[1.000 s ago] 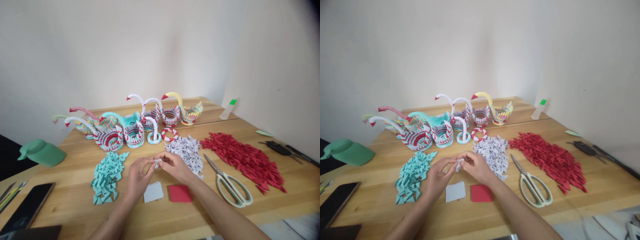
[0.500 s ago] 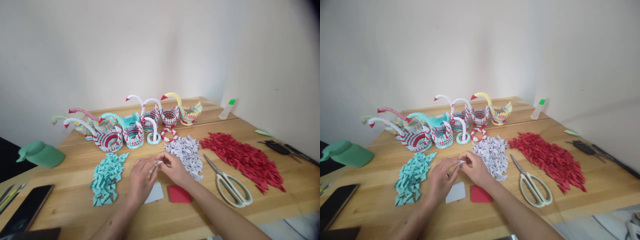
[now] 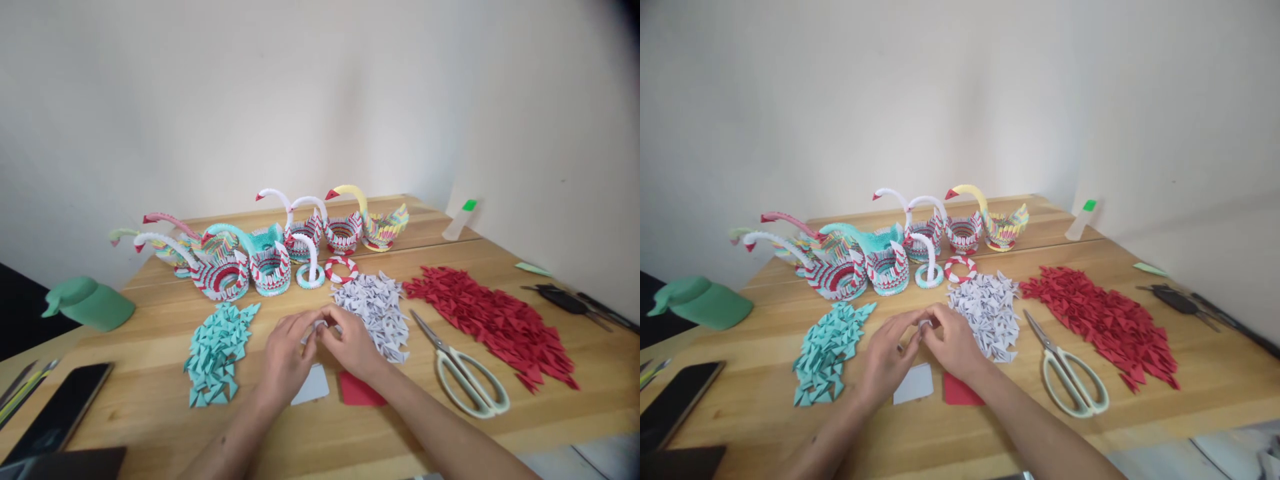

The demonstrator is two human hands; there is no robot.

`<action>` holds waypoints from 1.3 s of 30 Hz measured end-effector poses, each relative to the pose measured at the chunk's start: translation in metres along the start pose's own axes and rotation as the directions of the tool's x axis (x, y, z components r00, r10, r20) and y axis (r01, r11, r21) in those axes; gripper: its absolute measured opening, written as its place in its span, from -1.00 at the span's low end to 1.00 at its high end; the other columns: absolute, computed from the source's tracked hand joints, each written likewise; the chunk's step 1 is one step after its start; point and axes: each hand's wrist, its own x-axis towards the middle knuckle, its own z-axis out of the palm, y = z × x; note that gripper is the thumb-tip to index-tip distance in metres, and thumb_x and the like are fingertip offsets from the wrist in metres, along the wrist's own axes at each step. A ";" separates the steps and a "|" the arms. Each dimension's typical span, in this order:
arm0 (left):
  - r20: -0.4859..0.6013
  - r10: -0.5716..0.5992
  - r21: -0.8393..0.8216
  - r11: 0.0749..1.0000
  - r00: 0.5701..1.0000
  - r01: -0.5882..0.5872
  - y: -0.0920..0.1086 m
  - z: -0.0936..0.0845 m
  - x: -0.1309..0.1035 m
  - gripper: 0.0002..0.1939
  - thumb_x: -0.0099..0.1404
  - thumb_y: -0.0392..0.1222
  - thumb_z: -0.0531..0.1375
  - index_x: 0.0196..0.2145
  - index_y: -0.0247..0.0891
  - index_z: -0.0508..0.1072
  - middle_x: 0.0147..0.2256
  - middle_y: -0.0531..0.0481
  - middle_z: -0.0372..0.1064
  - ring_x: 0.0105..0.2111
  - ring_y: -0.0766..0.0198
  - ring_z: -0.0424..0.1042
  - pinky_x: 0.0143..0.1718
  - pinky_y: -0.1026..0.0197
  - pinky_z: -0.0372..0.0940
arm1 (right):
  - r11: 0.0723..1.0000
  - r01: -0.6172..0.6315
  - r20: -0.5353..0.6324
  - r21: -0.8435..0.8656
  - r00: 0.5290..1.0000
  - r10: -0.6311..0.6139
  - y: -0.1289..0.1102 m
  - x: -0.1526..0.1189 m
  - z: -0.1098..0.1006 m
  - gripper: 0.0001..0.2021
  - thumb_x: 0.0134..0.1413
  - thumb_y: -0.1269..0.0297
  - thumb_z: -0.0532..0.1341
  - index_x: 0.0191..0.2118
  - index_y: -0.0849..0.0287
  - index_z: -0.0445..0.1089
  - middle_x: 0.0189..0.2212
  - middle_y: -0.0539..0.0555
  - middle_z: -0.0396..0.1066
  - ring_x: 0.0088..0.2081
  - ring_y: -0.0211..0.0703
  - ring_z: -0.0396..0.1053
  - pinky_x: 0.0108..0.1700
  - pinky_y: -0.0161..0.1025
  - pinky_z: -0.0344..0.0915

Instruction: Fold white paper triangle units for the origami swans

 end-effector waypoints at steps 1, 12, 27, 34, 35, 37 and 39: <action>-0.001 -0.050 -0.044 0.998 0.999 0.050 -0.001 0.000 0.000 -0.65 0.21 -0.38 0.09 -0.05 -0.20 0.37 -0.12 -0.06 0.44 -0.16 0.18 0.41 -0.11 0.14 0.29 | 1.000 0.008 0.026 0.023 1.000 -0.009 -0.001 0.000 -0.002 -0.89 0.04 0.43 0.13 -0.28 0.15 0.34 -0.36 0.01 0.39 -0.31 -0.20 0.33 -0.22 -0.29 0.21; 0.108 -0.345 -0.535 0.770 0.932 0.348 -0.011 -0.002 0.004 -0.69 0.10 -0.43 0.05 -0.19 -0.33 0.43 -0.23 -0.12 0.47 -0.22 0.21 0.46 -0.16 0.20 0.35 | 0.985 -0.047 0.133 0.166 0.991 0.025 0.002 0.004 -0.005 -0.88 0.16 0.36 0.10 -0.26 0.14 0.39 -0.38 -0.02 0.43 -0.32 -0.24 0.36 -0.24 -0.34 0.22; 0.167 -0.250 -0.380 0.876 0.954 0.296 -0.007 -0.005 0.004 -0.43 0.12 -0.43 0.07 0.12 -0.30 0.24 -0.15 -0.11 0.44 -0.29 0.30 0.45 -0.18 0.25 0.35 | 0.995 0.047 0.226 0.088 0.972 -0.066 0.007 0.007 -0.012 -0.75 0.18 0.38 0.10 -0.06 0.05 0.40 -0.19 0.04 0.45 -0.17 -0.17 0.38 -0.12 -0.27 0.23; 0.178 -0.246 -0.366 0.882 0.953 0.296 -0.005 -0.007 0.004 -0.43 0.11 -0.43 0.06 0.12 -0.30 0.24 -0.13 -0.10 0.44 -0.28 0.31 0.46 -0.19 0.28 0.35 | 0.996 0.055 0.232 0.067 0.970 -0.069 0.007 0.007 -0.013 -0.80 0.13 0.41 0.15 -0.15 0.07 0.43 -0.27 0.01 0.46 -0.24 -0.21 0.38 -0.19 -0.31 0.22; 0.172 -0.240 -0.351 0.891 0.955 0.287 -0.005 -0.007 0.004 -0.43 0.11 -0.43 0.07 0.12 -0.30 0.24 -0.14 -0.10 0.44 -0.29 0.32 0.46 -0.19 0.27 0.35 | 0.997 0.046 0.229 0.062 0.972 -0.059 0.006 0.007 -0.013 -0.82 0.13 0.39 0.16 -0.16 0.08 0.43 -0.27 0.01 0.46 -0.25 -0.21 0.38 -0.20 -0.31 0.22; 0.156 -0.230 -0.323 0.907 0.961 0.269 -0.005 -0.007 0.005 -0.44 0.11 -0.43 0.08 0.10 -0.29 0.26 -0.15 -0.09 0.45 -0.31 0.32 0.46 -0.19 0.27 0.35 | 0.998 0.038 0.221 0.049 0.974 -0.048 0.005 0.006 -0.013 -0.85 0.13 0.36 0.16 -0.18 0.10 0.43 -0.28 0.02 0.46 -0.27 -0.21 0.38 -0.22 -0.31 0.22; 0.135 -0.225 -0.301 0.919 0.965 0.256 -0.005 -0.007 0.005 -0.45 0.12 -0.42 0.09 0.10 -0.28 0.27 -0.15 -0.08 0.45 -0.30 0.31 0.46 -0.19 0.26 0.35 | 0.999 0.038 0.205 0.035 0.978 -0.044 0.005 0.006 -0.013 -0.86 0.14 0.35 0.15 -0.20 0.12 0.42 -0.31 0.02 0.45 -0.30 -0.22 0.37 -0.25 -0.32 0.22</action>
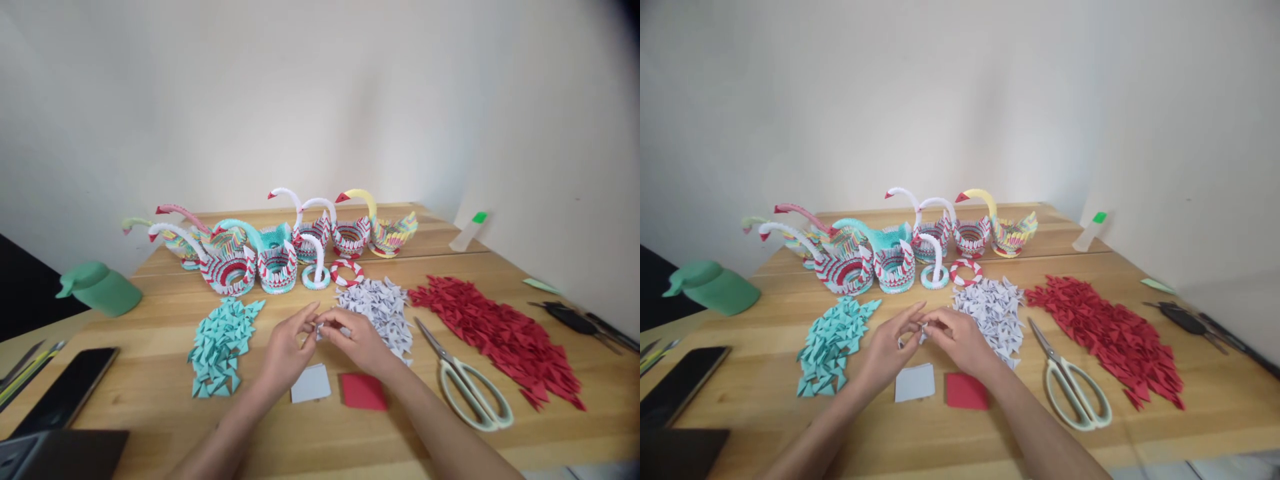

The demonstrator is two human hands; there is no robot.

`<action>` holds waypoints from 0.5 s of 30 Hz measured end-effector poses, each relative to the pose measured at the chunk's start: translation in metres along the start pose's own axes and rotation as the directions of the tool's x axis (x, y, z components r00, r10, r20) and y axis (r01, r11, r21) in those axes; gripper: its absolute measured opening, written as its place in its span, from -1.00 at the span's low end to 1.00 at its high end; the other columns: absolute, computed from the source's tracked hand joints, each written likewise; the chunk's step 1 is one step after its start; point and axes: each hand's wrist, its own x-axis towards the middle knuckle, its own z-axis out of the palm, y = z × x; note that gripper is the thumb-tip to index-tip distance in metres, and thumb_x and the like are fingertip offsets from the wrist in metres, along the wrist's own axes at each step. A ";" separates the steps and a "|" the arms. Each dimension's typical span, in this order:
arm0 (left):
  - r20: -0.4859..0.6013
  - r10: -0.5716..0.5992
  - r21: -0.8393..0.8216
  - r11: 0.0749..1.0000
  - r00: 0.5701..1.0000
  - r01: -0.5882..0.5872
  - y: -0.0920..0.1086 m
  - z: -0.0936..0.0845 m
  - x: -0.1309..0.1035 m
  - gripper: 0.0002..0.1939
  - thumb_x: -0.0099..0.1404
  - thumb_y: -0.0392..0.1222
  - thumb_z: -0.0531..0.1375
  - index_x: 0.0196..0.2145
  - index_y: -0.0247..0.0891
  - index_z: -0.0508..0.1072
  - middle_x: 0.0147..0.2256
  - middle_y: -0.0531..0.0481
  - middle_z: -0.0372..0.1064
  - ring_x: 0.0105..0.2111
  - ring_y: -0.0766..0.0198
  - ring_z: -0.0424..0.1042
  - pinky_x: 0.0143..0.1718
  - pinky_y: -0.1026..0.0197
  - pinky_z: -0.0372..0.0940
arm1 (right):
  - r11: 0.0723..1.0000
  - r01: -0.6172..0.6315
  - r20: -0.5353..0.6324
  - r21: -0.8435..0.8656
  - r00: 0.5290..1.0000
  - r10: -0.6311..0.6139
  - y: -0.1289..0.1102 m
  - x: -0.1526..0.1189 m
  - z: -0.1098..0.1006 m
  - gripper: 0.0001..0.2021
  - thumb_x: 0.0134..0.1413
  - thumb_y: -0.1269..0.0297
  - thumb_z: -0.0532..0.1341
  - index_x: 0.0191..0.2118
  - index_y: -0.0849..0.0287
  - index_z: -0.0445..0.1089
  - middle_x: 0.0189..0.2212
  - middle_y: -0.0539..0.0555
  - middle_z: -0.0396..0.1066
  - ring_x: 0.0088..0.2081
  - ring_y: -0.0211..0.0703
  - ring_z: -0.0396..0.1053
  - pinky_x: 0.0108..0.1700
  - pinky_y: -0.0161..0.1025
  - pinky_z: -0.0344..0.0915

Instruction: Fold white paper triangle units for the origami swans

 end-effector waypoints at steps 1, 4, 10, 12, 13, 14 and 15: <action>-0.011 0.004 0.015 1.000 1.000 -0.004 0.000 0.000 0.000 -0.46 0.13 -0.41 0.09 0.10 -0.27 0.27 -0.16 -0.08 0.46 -0.30 0.31 0.46 -0.18 0.26 0.35 | 1.000 -0.001 -0.012 -0.004 1.000 0.001 0.000 0.000 0.000 -0.86 0.13 0.35 0.15 -0.20 0.12 0.42 -0.33 0.01 0.45 -0.32 -0.23 0.37 -0.26 -0.32 0.22; -0.057 0.029 0.091 0.996 0.998 -0.024 0.001 0.002 -0.002 -0.49 0.14 -0.40 0.11 0.08 -0.26 0.28 -0.16 -0.07 0.46 -0.29 0.29 0.46 -0.17 0.23 0.34 | 1.000 -0.022 -0.057 -0.003 0.998 0.022 -0.001 0.001 0.002 -0.85 0.11 0.39 0.13 -0.22 0.12 0.41 -0.35 0.00 0.45 -0.34 -0.24 0.36 -0.26 -0.33 0.23; -0.070 0.192 0.275 0.947 0.979 -0.166 -0.001 0.008 -0.006 -0.62 0.23 -0.37 0.05 0.01 -0.24 0.35 -0.08 -0.13 0.41 -0.11 0.17 0.40 -0.08 0.15 0.30 | 0.970 -0.163 -0.130 0.182 0.974 0.188 0.004 0.002 0.011 -0.86 0.04 0.36 0.15 -0.24 0.17 0.38 -0.41 0.00 0.43 -0.37 -0.23 0.36 -0.29 -0.30 0.27; -0.070 0.205 0.262 0.948 0.976 -0.181 -0.001 0.009 -0.007 -0.63 0.25 -0.35 0.05 0.01 -0.22 0.36 -0.05 -0.14 0.40 -0.07 0.16 0.38 -0.05 0.15 0.28 | 0.936 -0.201 -0.123 0.290 0.962 0.245 0.006 0.002 0.012 -0.87 0.03 0.32 0.16 -0.26 0.19 0.37 -0.46 -0.01 0.40 -0.41 -0.24 0.35 -0.33 -0.30 0.27; -0.084 0.191 0.230 0.959 0.978 -0.167 -0.001 0.009 -0.007 -0.62 0.25 -0.33 0.06 0.03 -0.21 0.34 -0.04 -0.13 0.39 -0.07 0.17 0.39 -0.04 0.15 0.28 | 0.917 -0.212 -0.124 0.337 0.956 0.266 0.006 0.002 0.013 -0.87 0.02 0.30 0.17 -0.28 0.19 0.36 -0.48 -0.02 0.40 -0.43 -0.24 0.34 -0.35 -0.31 0.27; -0.108 0.159 0.175 0.975 0.981 -0.139 -0.001 0.008 -0.007 -0.60 0.26 -0.31 0.07 0.06 -0.20 0.31 -0.04 -0.13 0.39 -0.09 0.18 0.40 -0.05 0.15 0.28 | 0.902 -0.217 -0.129 0.373 0.951 0.282 0.007 0.002 0.013 -0.88 0.02 0.29 0.18 -0.30 0.20 0.36 -0.49 -0.02 0.40 -0.43 -0.24 0.35 -0.35 -0.31 0.26; -0.132 0.111 0.101 0.990 0.985 -0.098 -0.001 0.008 -0.007 -0.58 0.27 -0.28 0.08 0.09 -0.20 0.27 -0.04 -0.12 0.39 -0.11 0.19 0.41 -0.07 0.16 0.30 | 0.892 -0.218 -0.140 0.397 0.946 0.293 0.007 0.003 0.012 -0.89 0.02 0.28 0.18 -0.33 0.20 0.36 -0.50 -0.01 0.40 -0.43 -0.24 0.35 -0.35 -0.30 0.26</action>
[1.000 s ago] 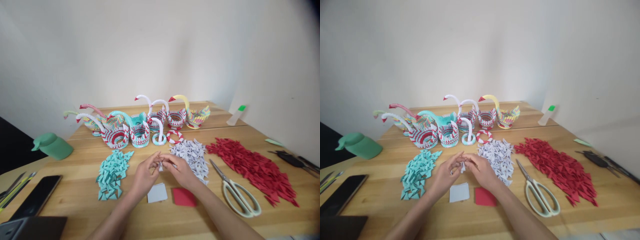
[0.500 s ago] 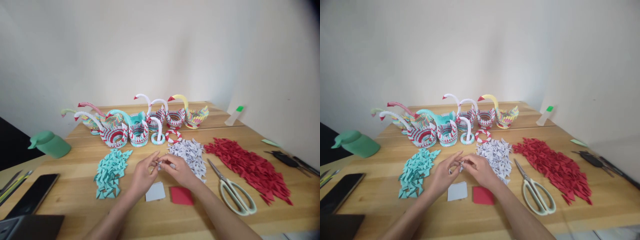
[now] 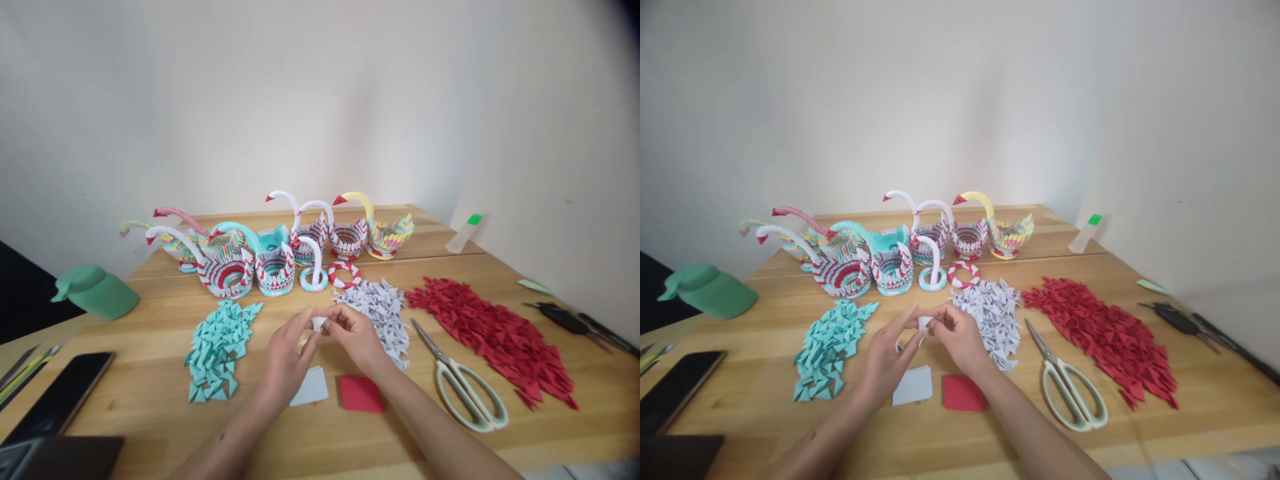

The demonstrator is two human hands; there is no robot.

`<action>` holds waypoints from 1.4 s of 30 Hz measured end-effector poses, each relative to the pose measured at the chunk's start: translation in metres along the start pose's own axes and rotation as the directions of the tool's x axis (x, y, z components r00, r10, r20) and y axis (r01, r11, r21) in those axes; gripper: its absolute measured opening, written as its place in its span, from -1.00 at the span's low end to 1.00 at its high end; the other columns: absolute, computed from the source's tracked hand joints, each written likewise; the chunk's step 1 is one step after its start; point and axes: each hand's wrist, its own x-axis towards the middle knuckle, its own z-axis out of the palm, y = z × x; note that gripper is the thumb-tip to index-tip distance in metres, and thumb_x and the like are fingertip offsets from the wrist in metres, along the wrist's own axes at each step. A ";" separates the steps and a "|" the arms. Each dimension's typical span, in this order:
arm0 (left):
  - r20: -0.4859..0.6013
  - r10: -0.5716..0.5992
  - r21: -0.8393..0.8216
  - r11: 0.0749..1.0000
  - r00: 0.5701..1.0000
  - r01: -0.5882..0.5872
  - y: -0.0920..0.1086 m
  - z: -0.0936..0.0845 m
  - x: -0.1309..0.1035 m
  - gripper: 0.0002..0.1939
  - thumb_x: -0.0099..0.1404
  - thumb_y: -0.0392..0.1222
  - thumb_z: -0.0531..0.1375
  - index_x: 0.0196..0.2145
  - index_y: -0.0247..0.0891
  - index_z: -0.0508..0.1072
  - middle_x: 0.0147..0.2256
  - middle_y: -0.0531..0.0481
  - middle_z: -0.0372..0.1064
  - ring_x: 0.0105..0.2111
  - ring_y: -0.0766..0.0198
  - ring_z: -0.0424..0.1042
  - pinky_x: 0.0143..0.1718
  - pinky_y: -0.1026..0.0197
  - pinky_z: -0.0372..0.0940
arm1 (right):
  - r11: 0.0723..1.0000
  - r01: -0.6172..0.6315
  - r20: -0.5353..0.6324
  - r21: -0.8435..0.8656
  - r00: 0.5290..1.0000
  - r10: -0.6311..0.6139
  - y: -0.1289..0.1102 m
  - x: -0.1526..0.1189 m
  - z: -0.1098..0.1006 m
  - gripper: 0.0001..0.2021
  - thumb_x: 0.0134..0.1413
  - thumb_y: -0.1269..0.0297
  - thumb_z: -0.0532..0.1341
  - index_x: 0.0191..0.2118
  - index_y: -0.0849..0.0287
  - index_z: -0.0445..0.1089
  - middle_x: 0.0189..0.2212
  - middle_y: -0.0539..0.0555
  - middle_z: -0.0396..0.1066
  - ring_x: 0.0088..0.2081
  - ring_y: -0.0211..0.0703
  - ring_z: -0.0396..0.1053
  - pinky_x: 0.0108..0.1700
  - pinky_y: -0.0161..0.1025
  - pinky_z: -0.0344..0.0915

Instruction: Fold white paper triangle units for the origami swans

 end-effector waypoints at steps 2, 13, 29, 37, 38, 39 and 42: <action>-0.010 -0.115 -0.141 0.984 0.993 0.113 0.000 -0.002 0.002 -0.58 0.29 -0.23 0.06 0.11 -0.21 0.24 -0.06 -0.11 0.41 -0.16 0.22 0.44 -0.13 0.19 0.33 | 0.999 -0.001 -0.035 0.033 0.999 0.002 0.000 0.000 -0.001 -0.89 0.02 0.27 0.19 -0.36 0.21 0.36 -0.51 0.00 0.41 -0.42 -0.23 0.35 -0.33 -0.29 0.26; 0.021 -0.155 -0.193 0.969 0.988 0.156 0.000 0.002 0.003 -0.80 0.21 -0.25 0.16 -0.22 -0.27 0.54 -0.19 -0.08 0.50 -0.19 0.17 0.46 -0.12 0.22 0.32 | 0.987 0.096 -0.094 -0.132 0.990 -0.109 0.004 -0.004 0.008 -0.86 0.03 0.34 0.16 -0.23 0.18 0.33 -0.44 -0.02 0.33 -0.38 -0.24 0.32 -0.30 -0.31 0.26; 0.009 -0.149 -0.115 0.982 0.989 0.149 0.002 -0.005 0.006 -0.81 0.23 -0.19 0.12 -0.32 -0.25 0.54 -0.34 -0.02 0.49 -0.32 0.22 0.42 -0.27 0.27 0.27 | 0.944 0.203 -0.030 -0.260 0.975 -0.218 -0.001 -0.009 0.014 -0.78 0.02 0.37 0.14 -0.17 0.16 0.37 -0.43 0.01 0.37 -0.39 -0.22 0.33 -0.29 -0.29 0.30; 0.146 -0.346 -0.295 0.879 0.927 0.375 0.006 -0.010 0.012 -0.78 0.14 -0.16 0.13 -0.58 -0.32 0.39 -0.59 0.04 0.35 -0.55 0.35 0.28 -0.48 0.34 0.17 | 0.999 0.028 0.103 0.019 0.994 -0.030 -0.005 -0.005 0.005 -0.79 0.09 0.17 0.16 -0.27 0.19 0.43 -0.43 0.02 0.41 -0.36 -0.21 0.35 -0.29 -0.29 0.29; 0.187 -0.348 -0.330 0.858 0.918 0.393 0.006 -0.011 0.013 -0.76 0.14 -0.13 0.14 -0.57 -0.32 0.40 -0.58 0.03 0.36 -0.54 0.35 0.28 -0.47 0.34 0.17 | 0.999 -0.004 0.094 0.053 0.996 -0.001 -0.004 -0.004 0.004 -0.79 0.07 0.16 0.18 -0.32 0.20 0.43 -0.46 0.01 0.41 -0.39 -0.22 0.35 -0.31 -0.30 0.29; 0.222 -0.348 -0.361 0.838 0.911 0.409 0.006 -0.011 0.014 -0.74 0.14 -0.09 0.15 -0.56 -0.32 0.41 -0.57 0.02 0.37 -0.54 0.35 0.29 -0.46 0.33 0.18 | 0.996 -0.030 0.086 0.084 0.996 0.023 -0.004 -0.003 0.004 -0.79 0.05 0.15 0.20 -0.34 0.20 0.43 -0.50 0.00 0.40 -0.42 -0.23 0.34 -0.33 -0.30 0.29; 0.274 -0.347 -0.418 0.797 0.897 0.436 0.004 -0.013 0.015 -0.70 0.12 0.00 0.17 -0.52 -0.32 0.45 -0.54 -0.02 0.40 -0.51 0.33 0.31 -0.43 0.32 0.20 | 0.987 -0.067 0.068 0.147 0.996 0.057 -0.004 -0.002 0.004 -0.78 0.01 0.13 0.23 -0.36 0.21 0.41 -0.54 -0.02 0.37 -0.46 -0.25 0.32 -0.35 -0.30 0.29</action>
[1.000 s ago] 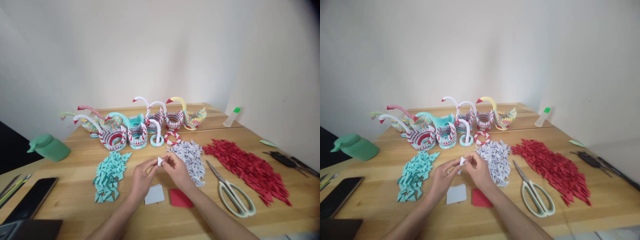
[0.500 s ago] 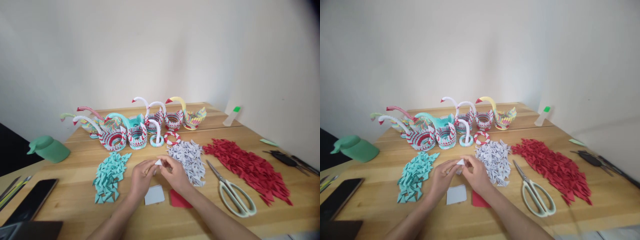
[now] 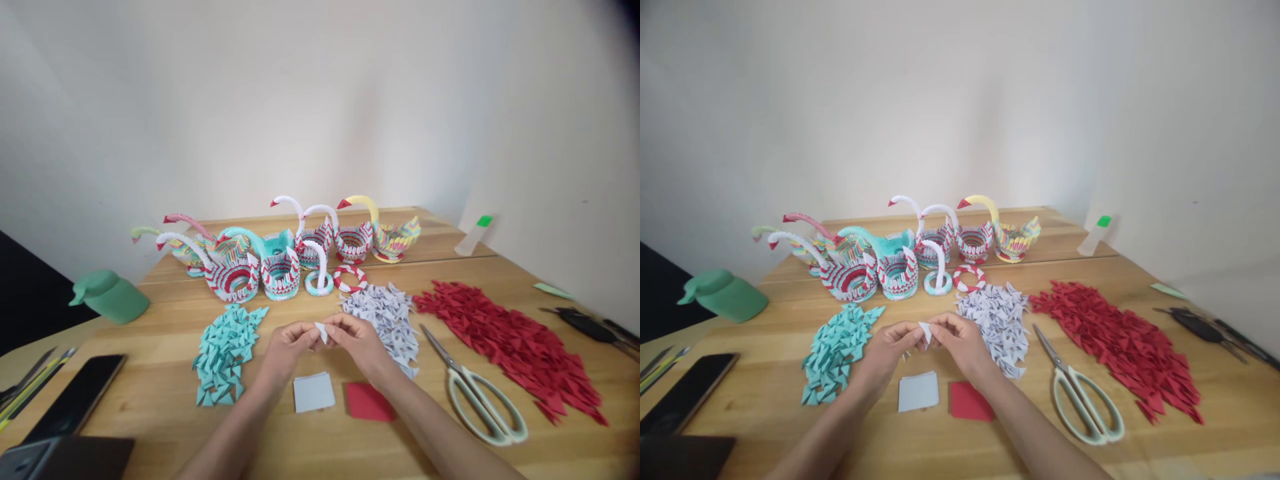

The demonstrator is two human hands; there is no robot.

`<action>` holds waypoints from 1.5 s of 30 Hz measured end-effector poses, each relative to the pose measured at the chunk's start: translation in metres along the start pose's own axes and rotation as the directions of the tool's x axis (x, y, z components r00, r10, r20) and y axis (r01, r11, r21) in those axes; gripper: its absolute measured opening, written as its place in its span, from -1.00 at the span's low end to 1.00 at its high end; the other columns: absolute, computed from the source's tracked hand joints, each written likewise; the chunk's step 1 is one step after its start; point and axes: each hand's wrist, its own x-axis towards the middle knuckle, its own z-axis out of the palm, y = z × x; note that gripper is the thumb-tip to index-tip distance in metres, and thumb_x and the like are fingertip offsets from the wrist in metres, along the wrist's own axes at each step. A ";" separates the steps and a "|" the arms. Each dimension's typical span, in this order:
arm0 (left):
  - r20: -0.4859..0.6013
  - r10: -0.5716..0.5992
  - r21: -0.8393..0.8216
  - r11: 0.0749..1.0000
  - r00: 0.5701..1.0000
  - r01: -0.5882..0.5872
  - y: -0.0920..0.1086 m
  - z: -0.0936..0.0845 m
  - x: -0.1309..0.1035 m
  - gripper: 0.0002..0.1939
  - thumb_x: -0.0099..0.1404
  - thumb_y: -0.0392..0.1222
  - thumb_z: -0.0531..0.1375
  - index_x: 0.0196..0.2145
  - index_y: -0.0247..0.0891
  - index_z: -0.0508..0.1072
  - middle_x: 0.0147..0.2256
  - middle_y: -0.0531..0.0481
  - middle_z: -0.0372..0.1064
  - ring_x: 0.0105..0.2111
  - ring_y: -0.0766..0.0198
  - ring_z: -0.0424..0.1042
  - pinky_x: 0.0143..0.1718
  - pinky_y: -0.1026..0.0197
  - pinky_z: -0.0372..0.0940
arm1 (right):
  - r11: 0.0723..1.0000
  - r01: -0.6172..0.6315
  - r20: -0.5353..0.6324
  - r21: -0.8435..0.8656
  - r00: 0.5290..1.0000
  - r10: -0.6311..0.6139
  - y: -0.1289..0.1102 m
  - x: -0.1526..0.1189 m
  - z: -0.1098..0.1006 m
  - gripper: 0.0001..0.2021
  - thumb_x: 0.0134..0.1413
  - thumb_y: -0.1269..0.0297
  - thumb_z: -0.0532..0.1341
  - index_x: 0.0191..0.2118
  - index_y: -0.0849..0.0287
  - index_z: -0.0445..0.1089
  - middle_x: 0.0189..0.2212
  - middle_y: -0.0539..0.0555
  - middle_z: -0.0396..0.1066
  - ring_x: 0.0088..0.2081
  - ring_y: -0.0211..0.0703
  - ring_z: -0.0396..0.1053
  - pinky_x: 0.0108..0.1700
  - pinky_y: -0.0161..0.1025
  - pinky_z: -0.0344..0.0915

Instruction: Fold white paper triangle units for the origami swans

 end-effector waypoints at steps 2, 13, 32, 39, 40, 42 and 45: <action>-0.004 -0.003 -0.012 1.000 1.000 0.003 -0.002 -0.001 0.001 -0.69 0.10 0.01 0.18 -0.55 -0.32 0.44 -0.56 -0.01 0.39 -0.52 0.33 0.31 -0.43 0.31 0.20 | 1.000 -0.002 0.002 0.010 1.000 0.002 0.000 0.000 0.001 -0.77 0.00 0.12 0.24 -0.35 0.20 0.40 -0.55 -0.03 0.37 -0.47 -0.25 0.32 -0.35 -0.30 0.29; -0.020 -0.018 -0.042 0.999 1.000 0.017 -0.003 -0.001 0.001 -0.75 0.07 -0.06 0.20 -0.50 -0.34 0.44 -0.56 0.02 0.36 -0.54 0.36 0.27 -0.49 0.35 0.15 | 0.989 0.068 -0.015 -0.133 0.997 -0.070 0.007 -0.001 0.001 -0.81 0.03 0.16 0.22 -0.38 0.20 0.37 -0.54 -0.04 0.32 -0.47 -0.27 0.26 -0.40 -0.34 0.18; -0.089 0.127 0.249 0.963 0.988 -0.101 0.002 0.001 -0.004 -0.81 0.14 -0.18 0.14 -0.53 -0.34 0.45 -0.52 0.00 0.42 -0.48 0.32 0.31 -0.42 0.34 0.19 | 0.954 0.132 0.033 -0.268 0.991 -0.128 0.002 -0.003 -0.001 -0.85 0.08 0.23 0.17 -0.41 0.18 0.39 -0.52 -0.03 0.34 -0.43 -0.25 0.27 -0.35 -0.34 0.18; -0.056 0.128 0.193 0.974 0.990 -0.115 0.001 -0.001 -0.005 -0.73 0.20 -0.10 0.11 -0.51 -0.34 0.42 -0.54 0.02 0.36 -0.50 0.34 0.27 -0.45 0.34 0.17 | 0.927 0.154 0.017 -0.343 0.987 -0.157 -0.002 -0.006 -0.002 -0.84 0.10 0.24 0.16 -0.40 0.17 0.42 -0.50 -0.02 0.38 -0.41 -0.23 0.31 -0.34 -0.34 0.19; -0.059 0.132 0.201 0.973 0.989 -0.118 0.001 -0.001 -0.005 -0.73 0.21 -0.10 0.10 -0.52 -0.34 0.42 -0.54 0.02 0.35 -0.50 0.34 0.27 -0.46 0.34 0.17 | 0.921 0.161 0.022 -0.355 0.986 -0.163 -0.002 -0.007 -0.002 -0.84 0.10 0.24 0.17 -0.40 0.17 0.43 -0.50 -0.02 0.39 -0.42 -0.24 0.31 -0.34 -0.34 0.19; -0.072 0.144 0.213 0.969 0.987 -0.126 0.002 -0.001 -0.006 -0.74 0.21 -0.13 0.10 -0.53 -0.33 0.39 -0.54 0.02 0.34 -0.50 0.35 0.26 -0.45 0.34 0.16 | 0.911 0.175 0.033 -0.374 0.984 -0.176 -0.002 -0.007 -0.001 -0.84 0.10 0.23 0.17 -0.39 0.16 0.44 -0.50 -0.02 0.40 -0.43 -0.25 0.31 -0.35 -0.35 0.18; -0.079 0.136 0.155 0.980 0.988 -0.122 0.000 0.001 -0.006 -0.76 0.19 -0.16 0.10 -0.56 -0.32 0.35 -0.56 0.04 0.31 -0.52 0.37 0.24 -0.45 0.34 0.14 | 0.905 0.181 0.043 -0.385 0.983 -0.179 -0.002 -0.006 0.000 -0.85 0.10 0.23 0.18 -0.37 0.16 0.45 -0.50 -0.03 0.42 -0.43 -0.26 0.31 -0.36 -0.36 0.18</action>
